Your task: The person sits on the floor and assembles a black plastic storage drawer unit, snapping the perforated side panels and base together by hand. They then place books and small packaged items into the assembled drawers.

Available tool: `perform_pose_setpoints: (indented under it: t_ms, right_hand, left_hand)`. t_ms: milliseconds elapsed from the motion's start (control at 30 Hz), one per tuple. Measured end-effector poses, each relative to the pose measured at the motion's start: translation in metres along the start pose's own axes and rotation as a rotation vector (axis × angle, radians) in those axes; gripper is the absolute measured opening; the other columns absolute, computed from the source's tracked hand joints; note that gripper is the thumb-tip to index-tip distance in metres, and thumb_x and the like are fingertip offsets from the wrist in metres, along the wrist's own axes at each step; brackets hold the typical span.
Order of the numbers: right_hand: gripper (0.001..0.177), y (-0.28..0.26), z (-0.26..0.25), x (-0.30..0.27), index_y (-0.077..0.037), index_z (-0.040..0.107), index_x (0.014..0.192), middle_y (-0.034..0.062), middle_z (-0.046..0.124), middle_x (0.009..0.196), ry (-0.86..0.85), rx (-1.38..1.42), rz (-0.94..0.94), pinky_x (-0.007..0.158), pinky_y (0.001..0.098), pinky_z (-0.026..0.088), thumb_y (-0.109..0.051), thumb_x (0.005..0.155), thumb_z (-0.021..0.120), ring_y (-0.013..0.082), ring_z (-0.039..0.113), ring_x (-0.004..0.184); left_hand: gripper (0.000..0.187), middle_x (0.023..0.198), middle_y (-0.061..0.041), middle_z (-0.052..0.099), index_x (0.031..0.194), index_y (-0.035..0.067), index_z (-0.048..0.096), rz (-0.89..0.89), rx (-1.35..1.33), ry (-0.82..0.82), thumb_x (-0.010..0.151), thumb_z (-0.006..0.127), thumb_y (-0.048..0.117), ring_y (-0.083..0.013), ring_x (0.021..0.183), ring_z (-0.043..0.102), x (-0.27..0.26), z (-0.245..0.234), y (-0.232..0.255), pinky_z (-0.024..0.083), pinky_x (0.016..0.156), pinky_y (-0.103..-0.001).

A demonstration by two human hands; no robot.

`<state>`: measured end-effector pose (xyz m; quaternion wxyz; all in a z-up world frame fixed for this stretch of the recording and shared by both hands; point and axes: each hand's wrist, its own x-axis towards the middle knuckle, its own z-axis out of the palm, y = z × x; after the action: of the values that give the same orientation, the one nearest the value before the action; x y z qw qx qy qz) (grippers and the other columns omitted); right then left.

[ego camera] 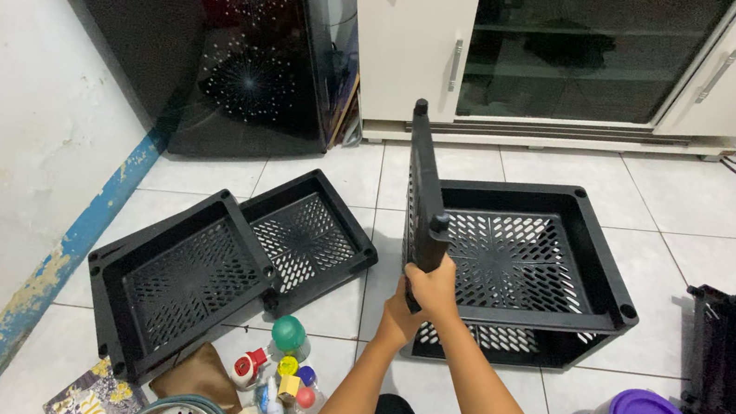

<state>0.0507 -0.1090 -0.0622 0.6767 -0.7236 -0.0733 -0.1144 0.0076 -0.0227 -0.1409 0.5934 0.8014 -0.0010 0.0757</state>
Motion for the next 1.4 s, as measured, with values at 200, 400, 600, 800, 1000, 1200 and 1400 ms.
perform_pose_setpoints:
  t_ms: [200, 400, 600, 800, 1000, 1200, 1400]
  right_hand:
    - [0.019, -0.004, -0.009, 0.009, 0.002, 0.065, 0.091, 0.0075, 0.069, 0.076, -0.009, -0.050, -0.091, 0.067, 0.0337, 0.054, -0.002, 0.073, 0.070, 0.0157, 0.065, 0.070]
    - [0.021, -0.005, -0.007, 0.006, 0.003, 0.065, 0.092, 0.0099, 0.070, 0.077, 0.006, -0.073, -0.038, 0.067, 0.0350, 0.055, -0.002, 0.072, 0.070, 0.0172, 0.066, 0.070]
    - [0.024, -0.012, -0.012, 0.009, 0.003, 0.065, 0.093, 0.0098, 0.070, 0.077, -0.049, -0.075, -0.026, 0.068, 0.0343, 0.055, -0.002, 0.070, 0.071, 0.0177, 0.067, 0.071]
    - [0.025, -0.011, -0.012, 0.015, 0.003, 0.064, 0.094, 0.0099, 0.069, 0.078, -0.076, -0.061, -0.017, 0.068, 0.0342, 0.054, -0.002, 0.070, 0.069, 0.0177, 0.065, 0.071]
    - [0.021, 0.007, 0.005, 0.002, 0.001, 0.062, 0.092, 0.0076, 0.064, 0.077, -0.011, -0.029, -0.031, 0.065, 0.0343, 0.052, -0.001, 0.072, 0.067, 0.0157, 0.058, 0.070]
    - [0.019, 0.007, 0.010, -0.010, 0.000, 0.061, 0.090, 0.0088, 0.065, 0.075, 0.084, -0.031, -0.053, 0.063, 0.0344, 0.052, -0.001, 0.072, 0.067, 0.0144, 0.059, 0.067]
    - [0.010, 0.012, 0.021, -0.023, 0.002, 0.062, 0.077, 0.0125, 0.065, 0.063, 0.162, -0.105, -0.082, 0.058, 0.0374, 0.051, -0.005, 0.075, 0.068, 0.0170, 0.063, 0.057]
  left_hand:
    - [0.084, 0.116, -0.019, 0.074, 0.152, 0.010, 0.037, -0.066, 0.119, -0.015, 0.084, 0.079, 0.037, -0.0327, 0.108, 0.073, 0.001, -0.001, 0.003, 0.057, 0.087, -0.040]
    - [0.083, 0.114, -0.019, 0.074, 0.152, 0.011, 0.036, -0.016, 0.057, 0.001, 0.083, 0.079, 0.033, -0.0316, 0.109, 0.073, 0.000, -0.003, 0.005, 0.058, 0.087, -0.040]
    - [0.082, 0.120, -0.016, 0.075, 0.152, 0.010, 0.037, -0.028, 0.056, -0.116, 0.086, 0.078, 0.038, -0.0285, 0.113, 0.074, 0.003, -0.006, 0.002, 0.058, 0.090, -0.038]
    - [0.094, 0.124, -0.018, 0.072, 0.154, 0.008, 0.030, 0.045, 0.011, -0.128, 0.082, 0.082, 0.040, -0.0304, 0.116, 0.069, 0.010, -0.007, -0.004, 0.055, 0.093, -0.039]
    - [0.085, 0.113, -0.021, 0.075, 0.153, 0.015, 0.035, -0.081, 0.168, -0.104, 0.083, 0.077, 0.038, -0.0358, 0.111, 0.073, 0.018, -0.001, -0.016, 0.057, 0.090, -0.042]
    - [0.076, 0.114, -0.023, 0.072, 0.148, 0.013, 0.036, -0.080, 0.209, -0.100, 0.085, 0.073, 0.036, -0.0418, 0.110, 0.067, 0.024, 0.006, -0.044, 0.054, 0.090, -0.046]
    - [0.037, 0.116, -0.023, 0.075, 0.125, 0.008, 0.065, 0.153, 0.411, -0.179, 0.094, 0.071, 0.029, -0.0417, 0.110, 0.070, 0.040, 0.007, -0.078, 0.057, 0.089, -0.047]
